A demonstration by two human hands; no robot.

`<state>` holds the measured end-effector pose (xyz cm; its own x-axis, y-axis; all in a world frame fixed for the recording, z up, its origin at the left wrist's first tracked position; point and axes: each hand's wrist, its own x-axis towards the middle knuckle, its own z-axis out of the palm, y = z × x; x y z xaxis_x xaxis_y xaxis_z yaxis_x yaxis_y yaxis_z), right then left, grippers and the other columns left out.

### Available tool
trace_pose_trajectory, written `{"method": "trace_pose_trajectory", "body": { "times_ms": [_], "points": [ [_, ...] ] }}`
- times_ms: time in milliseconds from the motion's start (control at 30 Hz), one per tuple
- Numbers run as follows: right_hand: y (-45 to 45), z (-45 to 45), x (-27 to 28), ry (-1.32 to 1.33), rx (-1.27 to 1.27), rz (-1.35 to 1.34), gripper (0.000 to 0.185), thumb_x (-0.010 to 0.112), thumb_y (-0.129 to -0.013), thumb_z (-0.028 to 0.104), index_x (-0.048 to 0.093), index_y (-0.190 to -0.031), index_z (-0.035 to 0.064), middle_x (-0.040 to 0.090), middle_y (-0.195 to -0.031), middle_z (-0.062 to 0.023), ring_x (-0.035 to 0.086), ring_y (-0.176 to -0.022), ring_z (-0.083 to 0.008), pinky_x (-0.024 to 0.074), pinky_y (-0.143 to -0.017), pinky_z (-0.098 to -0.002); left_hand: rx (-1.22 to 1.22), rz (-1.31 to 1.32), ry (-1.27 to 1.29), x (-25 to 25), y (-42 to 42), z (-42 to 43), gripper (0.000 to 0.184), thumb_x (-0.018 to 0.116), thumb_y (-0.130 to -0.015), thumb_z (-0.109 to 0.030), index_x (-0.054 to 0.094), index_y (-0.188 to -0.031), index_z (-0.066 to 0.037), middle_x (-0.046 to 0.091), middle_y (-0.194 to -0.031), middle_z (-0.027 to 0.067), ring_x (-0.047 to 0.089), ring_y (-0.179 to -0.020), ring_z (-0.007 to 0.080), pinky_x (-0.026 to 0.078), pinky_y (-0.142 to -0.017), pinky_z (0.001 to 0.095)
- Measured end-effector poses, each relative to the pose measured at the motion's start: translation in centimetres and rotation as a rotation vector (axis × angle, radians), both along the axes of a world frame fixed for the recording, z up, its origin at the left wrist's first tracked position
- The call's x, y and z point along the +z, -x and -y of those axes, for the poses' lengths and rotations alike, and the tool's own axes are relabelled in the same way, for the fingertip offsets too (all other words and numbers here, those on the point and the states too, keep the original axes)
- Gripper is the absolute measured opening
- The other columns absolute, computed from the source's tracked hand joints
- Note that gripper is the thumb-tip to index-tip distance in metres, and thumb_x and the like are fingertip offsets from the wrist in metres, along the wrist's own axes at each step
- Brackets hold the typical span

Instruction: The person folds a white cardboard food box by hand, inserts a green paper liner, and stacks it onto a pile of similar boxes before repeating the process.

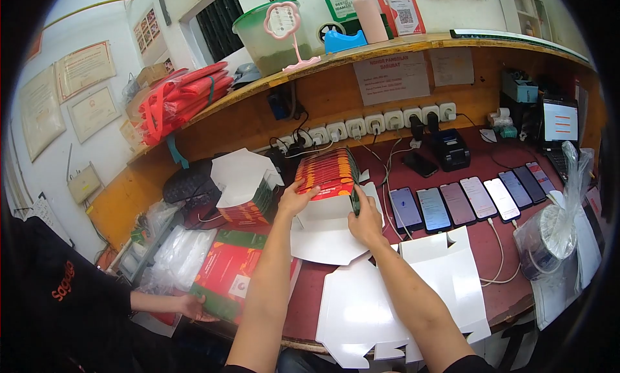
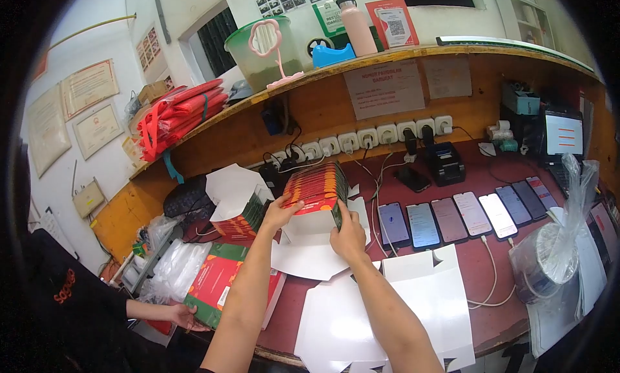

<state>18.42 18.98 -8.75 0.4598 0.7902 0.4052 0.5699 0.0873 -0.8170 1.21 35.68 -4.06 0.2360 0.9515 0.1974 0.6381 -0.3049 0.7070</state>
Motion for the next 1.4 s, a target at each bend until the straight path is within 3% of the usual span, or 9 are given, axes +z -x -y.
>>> {"method": "trace_pose_trajectory", "body": {
  "times_ms": [167, 267, 333, 367, 500, 733, 933, 1000, 1400],
  "points": [
    [-1.2, 0.2, 0.1, 0.008, 0.024, 0.013, 0.073, 0.056, -0.078, 0.002, 0.038, -0.145, 0.0248, 0.052, -0.124, -0.0166, 0.059, -0.107, -0.0373, 0.0492, -0.092, -0.0442, 0.023, 0.009, 0.025, 1.0, -0.1, 0.7, 0.094, 0.074, -0.066, -0.070, 0.053, -0.138, -0.013, 0.060, -0.131, 0.0160, 0.059, -0.119, 0.0271, 0.043, -0.102, 0.0352],
    [-1.7, 0.1, -0.2, -0.026, 0.005, 0.009, 0.072, 0.055, -0.077, 0.001, 0.041, -0.144, 0.0256, 0.054, -0.121, -0.0161, 0.059, -0.107, -0.0360, 0.0490, -0.091, -0.0436, -0.003, 0.227, 0.186, 1.7, 0.2, 1.9, 0.084, 0.072, -0.075, -0.063, 0.051, -0.140, -0.014, 0.061, -0.130, 0.0137, 0.060, -0.116, 0.0245, 0.045, -0.098, 0.0320],
    [-1.8, 0.1, 0.0, -0.014, -0.003, -0.040, 0.071, 0.054, -0.077, 0.000, 0.043, -0.143, 0.0248, 0.055, -0.118, -0.0161, 0.059, -0.106, -0.0353, 0.0488, -0.090, -0.0432, -0.126, 0.290, 0.188, 2.9, 0.5, 3.4, 0.066, 0.065, -0.090, -0.043, 0.044, -0.145, -0.012, 0.058, -0.132, 0.0130, 0.056, -0.118, 0.0219, 0.046, -0.095, 0.0337],
    [-1.8, 0.2, 0.2, -0.009, 0.007, -0.056, 0.071, 0.053, -0.076, -0.001, 0.044, -0.142, 0.0241, 0.055, -0.117, -0.0161, 0.059, -0.105, -0.0348, 0.0487, -0.090, -0.0432, -0.071, 0.290, 0.363, 4.2, 0.7, 5.1, 0.066, 0.062, -0.093, -0.035, 0.035, -0.150, -0.017, 0.054, -0.137, 0.0103, 0.054, -0.120, 0.0197, 0.046, -0.095, 0.0341],
    [-2.0, 0.1, 0.3, -0.018, 0.019, -0.066, 0.072, 0.052, -0.076, -0.003, 0.044, -0.143, 0.0236, 0.056, -0.115, -0.0161, 0.059, -0.105, -0.0341, 0.0479, -0.091, -0.0418, -0.200, 0.350, 0.401, 3.5, 1.5, 4.4, 0.067, 0.057, -0.095, -0.025, 0.025, -0.154, -0.019, 0.042, -0.148, 0.0083, 0.045, -0.131, 0.0193, 0.036, -0.105, 0.0396],
    [-2.1, -0.2, 0.1, -0.029, 0.070, -0.066, 0.073, 0.052, -0.077, -0.003, 0.042, -0.144, 0.0228, 0.055, -0.118, -0.0162, 0.059, -0.105, -0.0344, 0.0478, -0.092, -0.0408, -0.178, 0.420, 0.401, 3.6, 1.2, 4.7, 0.066, 0.056, -0.097, -0.027, 0.025, -0.154, -0.019, 0.039, -0.150, 0.0094, 0.040, -0.135, 0.0208, 0.029, -0.111, 0.0409],
    [-1.4, -0.1, 0.4, 0.034, 0.050, -0.004, 0.074, 0.054, -0.078, 0.000, 0.039, -0.146, 0.0242, 0.050, -0.125, -0.0157, 0.059, -0.108, -0.0361, 0.0491, -0.092, -0.0418, -0.171, 0.447, 0.400, 3.2, 0.9, 4.9, 0.061, 0.054, -0.099, -0.027, 0.028, -0.153, -0.018, 0.043, -0.147, 0.0100, 0.046, -0.130, 0.0213, 0.036, -0.107, 0.0397],
    [-1.3, 0.1, 0.5, 0.060, 0.058, -0.007, 0.077, 0.055, -0.078, 0.002, 0.036, -0.148, 0.0255, 0.049, -0.127, -0.0153, 0.058, -0.108, -0.0361, 0.0491, -0.092, -0.0421, -0.129, 0.539, 0.413, 2.9, 0.9, 4.9, 0.057, 0.057, -0.097, -0.022, 0.035, -0.150, -0.013, 0.054, -0.137, 0.0109, 0.055, -0.118, 0.0198, 0.045, -0.095, 0.0350],
    [-1.0, 0.6, 0.6, 0.094, 0.142, 0.041, 0.082, 0.055, -0.080, 0.003, 0.025, -0.152, 0.0312, 0.044, -0.131, -0.0182, 0.056, -0.109, -0.0394, 0.0475, -0.093, -0.0443, -0.118, 0.541, 0.360, 1.8, 1.4, 4.0, 0.058, 0.057, -0.097, -0.018, 0.033, -0.150, -0.011, 0.052, -0.140, 0.0108, 0.053, -0.119, 0.0174, 0.038, -0.101, 0.0282]
  ]
}}
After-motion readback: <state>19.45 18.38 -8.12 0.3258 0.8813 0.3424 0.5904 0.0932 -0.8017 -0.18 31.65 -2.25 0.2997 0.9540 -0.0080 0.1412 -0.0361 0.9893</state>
